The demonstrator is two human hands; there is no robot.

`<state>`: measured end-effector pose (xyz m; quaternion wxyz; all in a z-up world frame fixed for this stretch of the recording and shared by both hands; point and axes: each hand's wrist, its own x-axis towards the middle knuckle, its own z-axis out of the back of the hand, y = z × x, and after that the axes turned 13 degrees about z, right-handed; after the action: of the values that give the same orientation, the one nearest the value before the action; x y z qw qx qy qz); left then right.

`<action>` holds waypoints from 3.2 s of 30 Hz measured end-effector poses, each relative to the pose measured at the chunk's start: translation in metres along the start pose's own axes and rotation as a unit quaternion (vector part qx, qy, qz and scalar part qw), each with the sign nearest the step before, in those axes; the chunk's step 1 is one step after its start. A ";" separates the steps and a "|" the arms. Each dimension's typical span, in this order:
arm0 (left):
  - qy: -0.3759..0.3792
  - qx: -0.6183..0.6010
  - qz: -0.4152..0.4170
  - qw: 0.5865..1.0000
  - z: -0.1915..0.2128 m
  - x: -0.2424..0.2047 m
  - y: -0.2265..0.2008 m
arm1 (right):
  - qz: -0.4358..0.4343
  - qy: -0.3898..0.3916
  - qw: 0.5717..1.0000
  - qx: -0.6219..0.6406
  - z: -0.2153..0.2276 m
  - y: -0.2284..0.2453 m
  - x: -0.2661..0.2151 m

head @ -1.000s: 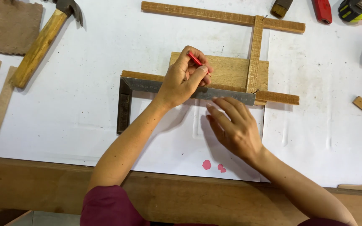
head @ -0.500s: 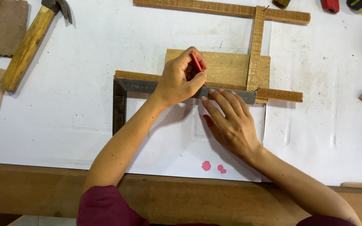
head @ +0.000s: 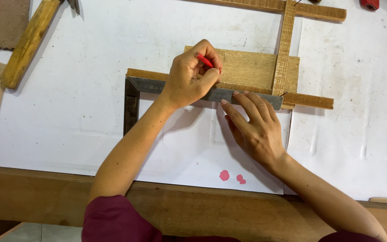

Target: Measuring and assembling small wooden frame components using tools.

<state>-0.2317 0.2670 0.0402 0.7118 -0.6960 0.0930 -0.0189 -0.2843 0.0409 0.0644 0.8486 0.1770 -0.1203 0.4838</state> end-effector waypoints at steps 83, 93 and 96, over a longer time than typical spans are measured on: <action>0.030 -0.061 0.042 0.997 0.014 -0.015 -0.005 | 0.052 -0.047 0.997 -0.039 -0.019 -0.004 0.011; 0.004 0.003 0.056 0.998 0.010 -0.014 -0.003 | 0.032 -0.017 0.997 -0.071 -0.014 0.008 0.018; -0.007 0.014 0.083 0.996 0.009 -0.015 -0.004 | 0.020 0.023 0.998 -0.063 -0.008 0.014 0.020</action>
<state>-0.2441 0.2782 0.0460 0.7209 -0.6762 0.1458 0.0437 -0.2858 0.0665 0.0677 0.8507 0.1094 -0.1348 0.4962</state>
